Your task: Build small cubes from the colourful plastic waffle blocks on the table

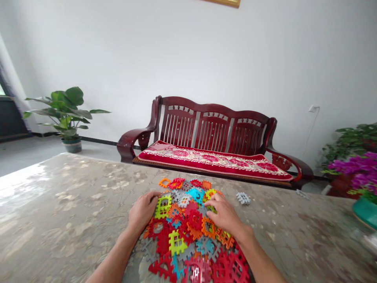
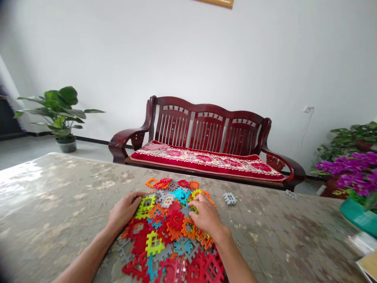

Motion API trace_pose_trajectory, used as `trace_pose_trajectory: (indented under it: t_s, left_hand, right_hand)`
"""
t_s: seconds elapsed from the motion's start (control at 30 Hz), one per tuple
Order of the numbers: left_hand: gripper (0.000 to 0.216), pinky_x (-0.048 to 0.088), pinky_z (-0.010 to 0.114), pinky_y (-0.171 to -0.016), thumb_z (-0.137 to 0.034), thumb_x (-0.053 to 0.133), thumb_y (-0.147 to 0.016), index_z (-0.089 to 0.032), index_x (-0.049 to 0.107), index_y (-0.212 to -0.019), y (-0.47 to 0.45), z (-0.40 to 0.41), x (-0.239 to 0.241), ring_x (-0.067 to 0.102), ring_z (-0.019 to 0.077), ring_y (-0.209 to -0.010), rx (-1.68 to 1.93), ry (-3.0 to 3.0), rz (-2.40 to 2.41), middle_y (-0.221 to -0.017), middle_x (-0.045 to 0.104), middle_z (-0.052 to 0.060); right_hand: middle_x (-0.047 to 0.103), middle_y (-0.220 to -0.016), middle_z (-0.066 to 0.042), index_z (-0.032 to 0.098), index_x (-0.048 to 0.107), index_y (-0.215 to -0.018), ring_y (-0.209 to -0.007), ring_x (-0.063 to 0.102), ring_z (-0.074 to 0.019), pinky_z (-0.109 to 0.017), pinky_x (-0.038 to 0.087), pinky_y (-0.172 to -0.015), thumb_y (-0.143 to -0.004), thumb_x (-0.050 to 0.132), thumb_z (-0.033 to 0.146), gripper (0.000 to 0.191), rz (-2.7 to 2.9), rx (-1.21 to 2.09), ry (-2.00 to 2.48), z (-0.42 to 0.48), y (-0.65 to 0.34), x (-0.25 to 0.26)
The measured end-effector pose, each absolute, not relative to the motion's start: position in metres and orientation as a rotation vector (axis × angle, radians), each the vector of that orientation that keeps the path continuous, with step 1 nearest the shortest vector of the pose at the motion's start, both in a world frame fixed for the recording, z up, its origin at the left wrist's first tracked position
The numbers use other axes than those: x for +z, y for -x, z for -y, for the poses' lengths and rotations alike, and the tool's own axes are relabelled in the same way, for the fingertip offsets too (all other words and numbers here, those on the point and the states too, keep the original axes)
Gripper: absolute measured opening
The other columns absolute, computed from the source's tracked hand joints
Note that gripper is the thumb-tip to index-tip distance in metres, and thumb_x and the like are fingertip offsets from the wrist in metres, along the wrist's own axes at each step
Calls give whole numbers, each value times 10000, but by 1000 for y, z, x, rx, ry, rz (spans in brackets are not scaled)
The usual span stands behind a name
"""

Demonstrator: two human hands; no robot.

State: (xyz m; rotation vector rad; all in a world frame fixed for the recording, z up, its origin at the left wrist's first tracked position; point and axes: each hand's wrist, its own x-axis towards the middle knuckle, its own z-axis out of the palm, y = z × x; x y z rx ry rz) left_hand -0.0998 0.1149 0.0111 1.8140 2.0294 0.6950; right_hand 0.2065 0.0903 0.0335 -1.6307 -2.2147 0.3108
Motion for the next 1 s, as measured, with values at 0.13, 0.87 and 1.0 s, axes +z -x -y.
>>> trace_pose_trajectory:
  t_s: [0.13, 0.87, 1.0]
  left_hand:
    - [364, 458, 253, -794, -335, 388, -882, -293, 704, -1055, 99, -115, 11, 653, 193, -1004, 714, -1804, -2019, -1112, 730, -4]
    - [355, 461, 253, -808, -335, 398, -878, -298, 702, -1058, 101, -117, 6, 652, 190, -1009, 726, -1814, -2007, -1105, 732, -9]
    - [360, 459, 260, -810, -349, 392, -880, -301, 700, -1062, 102, -117, 5, 647, 198, -1021, 731, -1808, -2014, -1111, 727, -6]
  right_hand:
    - [603, -1026, -16, 282, 712, -976, -1006, 567, -173, -297, 413, -893, -744, 607, 150, 286, 2191, 312, 1625, -93, -203, 32]
    - [622, -950, -4, 263, 698, -859, -963, 556, -164, -280, 403, -859, -757, 582, 131, 204, 2251, 266, 1537, -87, -194, 32]
    - [635, -922, -5, 241, 670, -813, -937, 564, -156, -271, 397, -836, -793, 551, 132, 163, 2268, 242, 1529, -86, -193, 33]
